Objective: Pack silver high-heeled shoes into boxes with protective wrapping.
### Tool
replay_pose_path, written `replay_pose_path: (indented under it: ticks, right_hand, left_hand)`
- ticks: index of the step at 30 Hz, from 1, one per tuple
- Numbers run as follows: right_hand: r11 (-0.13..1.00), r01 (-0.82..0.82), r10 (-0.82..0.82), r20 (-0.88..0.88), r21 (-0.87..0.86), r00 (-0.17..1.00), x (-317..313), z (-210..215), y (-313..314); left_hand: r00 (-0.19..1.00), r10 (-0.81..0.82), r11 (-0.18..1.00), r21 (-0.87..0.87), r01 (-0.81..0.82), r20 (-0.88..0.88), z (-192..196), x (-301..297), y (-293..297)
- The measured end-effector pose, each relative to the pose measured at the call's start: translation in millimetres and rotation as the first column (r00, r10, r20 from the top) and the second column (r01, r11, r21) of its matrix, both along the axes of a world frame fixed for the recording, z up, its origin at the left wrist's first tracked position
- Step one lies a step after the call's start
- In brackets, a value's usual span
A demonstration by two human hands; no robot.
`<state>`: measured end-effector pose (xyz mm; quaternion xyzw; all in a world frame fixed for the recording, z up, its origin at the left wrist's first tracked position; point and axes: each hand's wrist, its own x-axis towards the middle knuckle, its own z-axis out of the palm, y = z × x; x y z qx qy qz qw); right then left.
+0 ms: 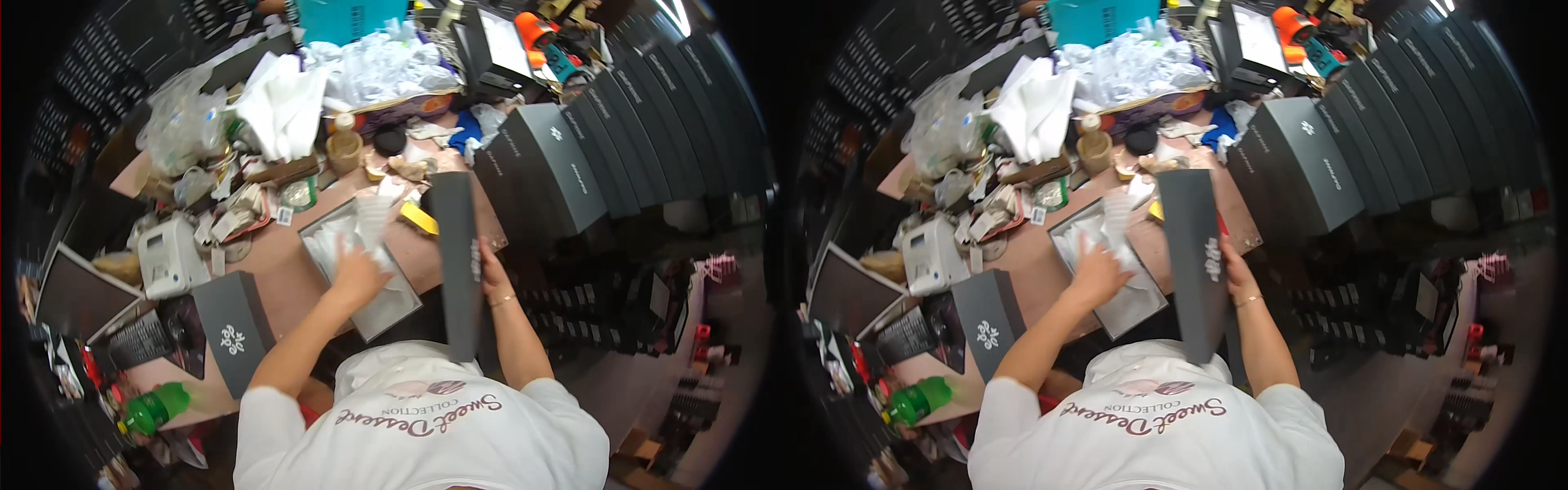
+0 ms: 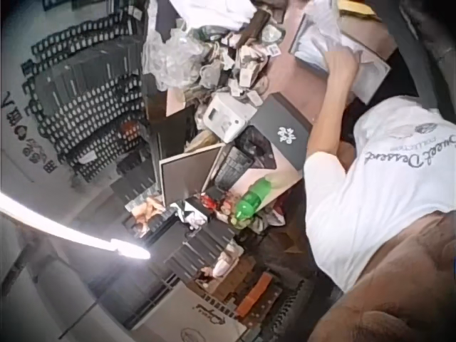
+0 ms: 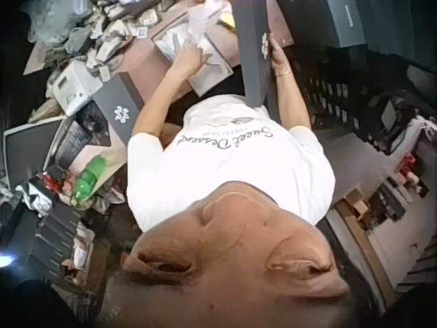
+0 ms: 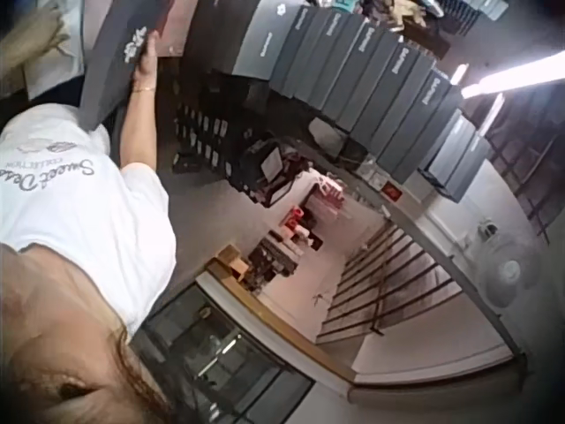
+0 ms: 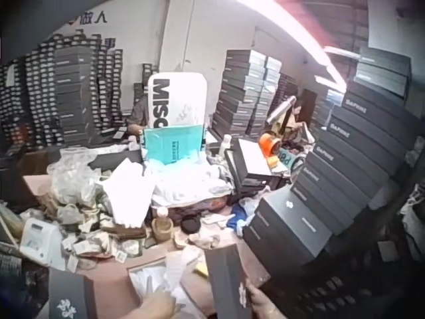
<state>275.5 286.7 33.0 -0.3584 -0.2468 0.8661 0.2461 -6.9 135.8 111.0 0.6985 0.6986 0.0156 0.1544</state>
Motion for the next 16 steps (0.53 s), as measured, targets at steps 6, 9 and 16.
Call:
replay_pose_path:
  ticks: [6,9,16]
  right_hand:
    - [0.657,-0.546,0.200,0.579,0.520,0.791,-133.1,37.4,-39.3]
    - [0.623,-0.611,0.294,0.578,0.488,0.762,-156.7,0.5,-54.3]
    - [0.645,-0.676,0.220,0.760,0.356,0.611,-158.6,-11.0,-71.9]
  left_hand:
    - [0.531,0.584,0.687,-0.025,-0.727,0.614,-43.5,-12.0,-112.2]
    - [0.119,0.481,0.469,-0.140,-0.872,0.869,-80.1,0.3,-108.6]
    - [-0.187,0.295,0.551,-0.326,-0.768,0.937,-87.5,-9.2,-105.8]
